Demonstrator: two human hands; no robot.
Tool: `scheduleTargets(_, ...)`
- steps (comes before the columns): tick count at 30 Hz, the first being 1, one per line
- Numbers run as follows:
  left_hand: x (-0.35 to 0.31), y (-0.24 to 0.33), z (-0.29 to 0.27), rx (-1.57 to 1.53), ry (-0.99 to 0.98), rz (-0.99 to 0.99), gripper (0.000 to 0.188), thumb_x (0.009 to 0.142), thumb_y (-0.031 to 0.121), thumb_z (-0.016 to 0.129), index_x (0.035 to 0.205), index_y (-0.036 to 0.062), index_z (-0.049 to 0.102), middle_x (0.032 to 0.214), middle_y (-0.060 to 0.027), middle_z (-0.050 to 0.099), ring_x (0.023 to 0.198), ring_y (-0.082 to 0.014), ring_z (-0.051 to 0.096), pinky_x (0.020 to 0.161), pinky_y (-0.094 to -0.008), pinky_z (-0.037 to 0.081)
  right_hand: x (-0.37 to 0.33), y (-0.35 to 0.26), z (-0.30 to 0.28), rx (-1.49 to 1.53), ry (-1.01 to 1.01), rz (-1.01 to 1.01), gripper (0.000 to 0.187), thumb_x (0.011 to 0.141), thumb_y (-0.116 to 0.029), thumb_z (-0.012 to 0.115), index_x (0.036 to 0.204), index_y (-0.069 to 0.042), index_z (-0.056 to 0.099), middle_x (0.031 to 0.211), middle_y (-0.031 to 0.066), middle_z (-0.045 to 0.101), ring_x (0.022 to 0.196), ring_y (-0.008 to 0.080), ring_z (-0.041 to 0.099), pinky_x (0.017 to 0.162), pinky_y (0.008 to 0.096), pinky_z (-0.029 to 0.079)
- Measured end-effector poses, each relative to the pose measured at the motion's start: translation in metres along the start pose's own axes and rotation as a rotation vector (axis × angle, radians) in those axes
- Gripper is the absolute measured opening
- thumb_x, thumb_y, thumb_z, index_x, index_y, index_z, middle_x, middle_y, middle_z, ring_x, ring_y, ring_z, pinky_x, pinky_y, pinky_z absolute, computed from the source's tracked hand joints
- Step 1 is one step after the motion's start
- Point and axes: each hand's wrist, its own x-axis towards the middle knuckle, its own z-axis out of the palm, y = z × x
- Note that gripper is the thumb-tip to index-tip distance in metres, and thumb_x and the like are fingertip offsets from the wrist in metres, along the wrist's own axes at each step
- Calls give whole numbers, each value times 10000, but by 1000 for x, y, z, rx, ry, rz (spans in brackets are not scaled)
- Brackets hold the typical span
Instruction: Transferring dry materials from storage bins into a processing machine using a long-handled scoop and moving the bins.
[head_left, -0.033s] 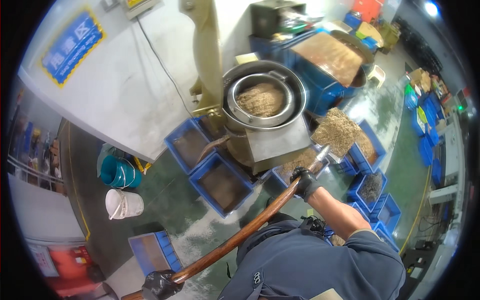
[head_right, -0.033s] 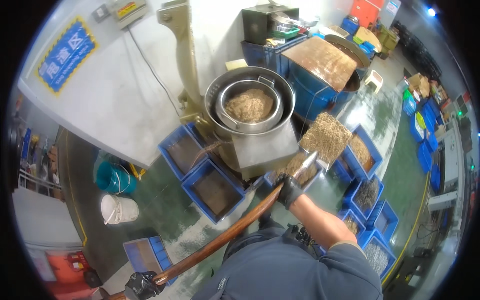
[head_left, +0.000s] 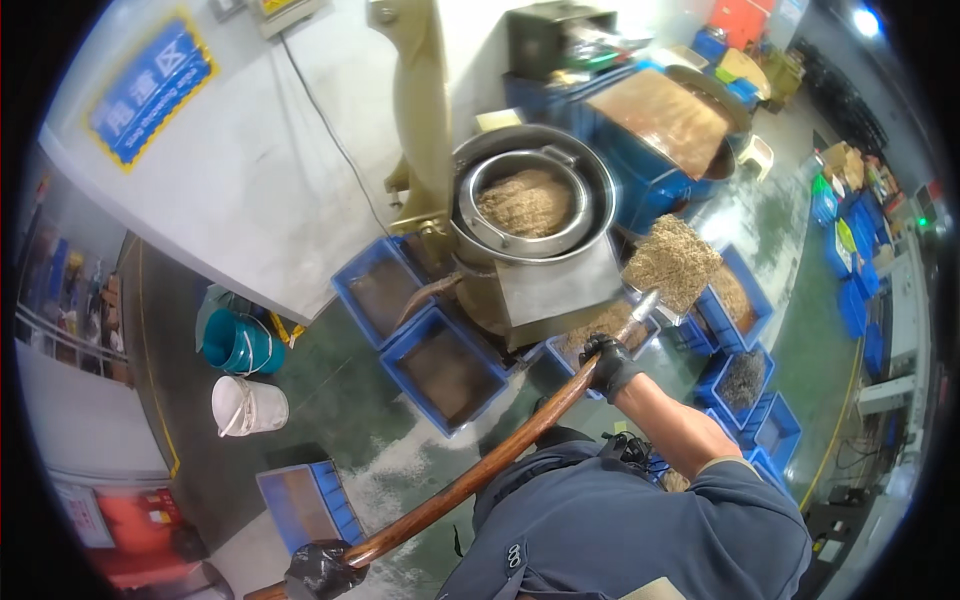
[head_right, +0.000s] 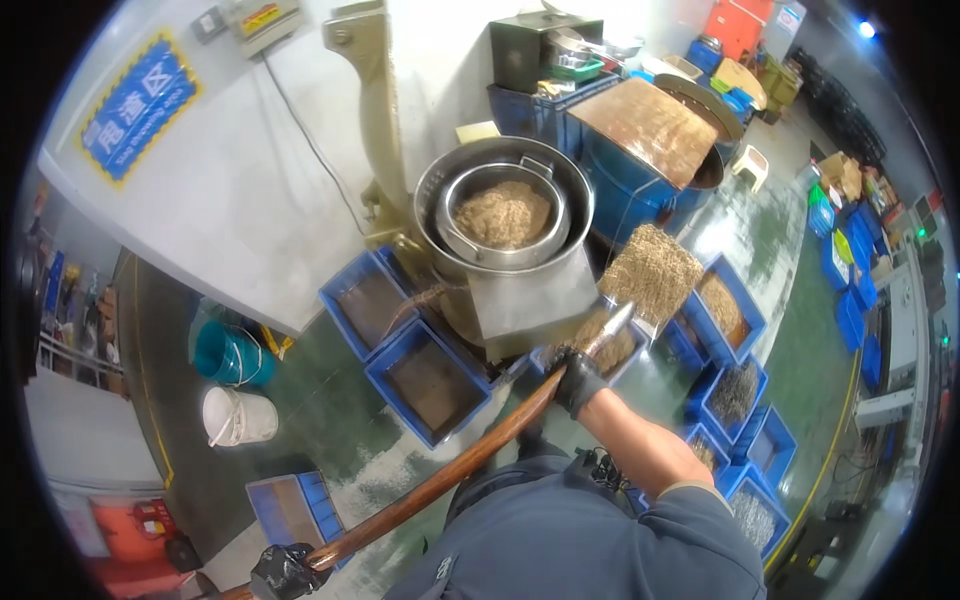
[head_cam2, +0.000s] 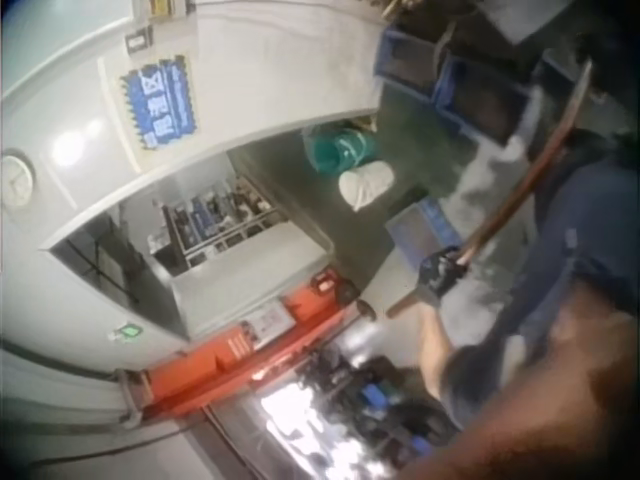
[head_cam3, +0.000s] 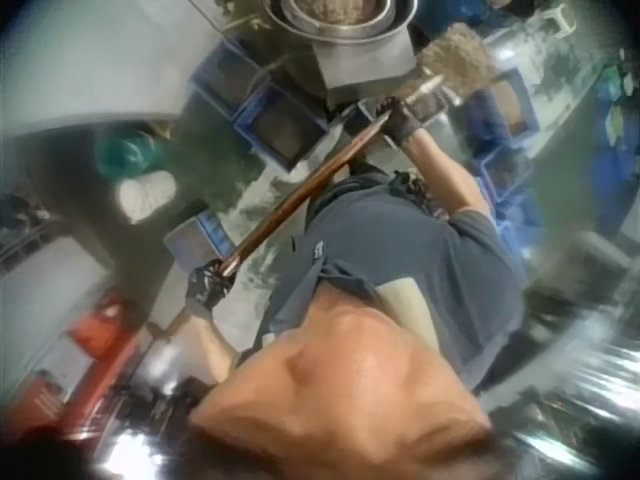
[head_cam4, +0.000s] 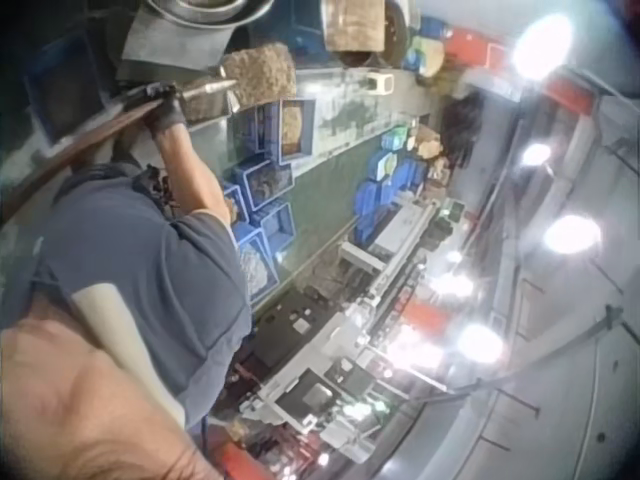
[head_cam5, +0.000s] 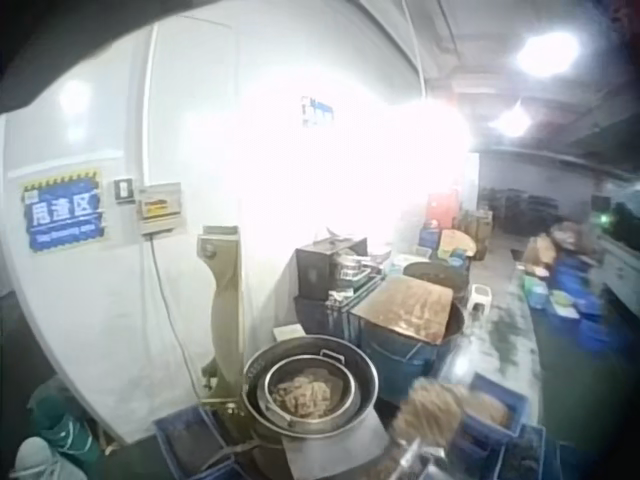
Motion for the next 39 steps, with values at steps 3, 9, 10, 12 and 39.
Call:
scheduleTargets(3,-20,33,5,526,106,-151,235,805,290,684,941,99,703,729,-127,691,593,-274,653,556,-390,523,9,-1,29,-95,-94,-24,111,896,-220,508,843,-130,542,760,53,536,700,239,540,638,382,486)
scheduleTargets(9,-70,-11,48,636,527,52,225,805,322,672,927,138,711,723,-133,685,587,-298,640,550,-420,515,31,0,105,-243,-312,-72,176,865,-171,560,694,-149,524,597,23,504,548,182,512,528,323,457)
scheduleTargets(10,-79,-8,55,561,649,16,206,807,319,665,917,152,713,694,-129,673,571,-301,629,533,-422,507,16,5,129,-221,-352,-6,177,870,-188,561,699,-149,534,604,23,513,556,181,519,539,321,464)
scheduleTargets(12,-86,33,68,703,722,-72,162,802,298,665,883,163,707,669,-120,658,556,-298,619,522,-415,500,8,5,166,-185,-409,63,181,875,-205,562,704,-150,543,610,22,522,565,181,526,549,320,470)
scheduleTargets(39,-32,47,171,712,938,-323,301,641,140,718,941,139,690,745,-95,667,727,-305,658,667,-413,522,74,82,184,-23,-584,68,269,954,-331,537,790,-119,507,572,58,497,506,205,518,481,344,457)
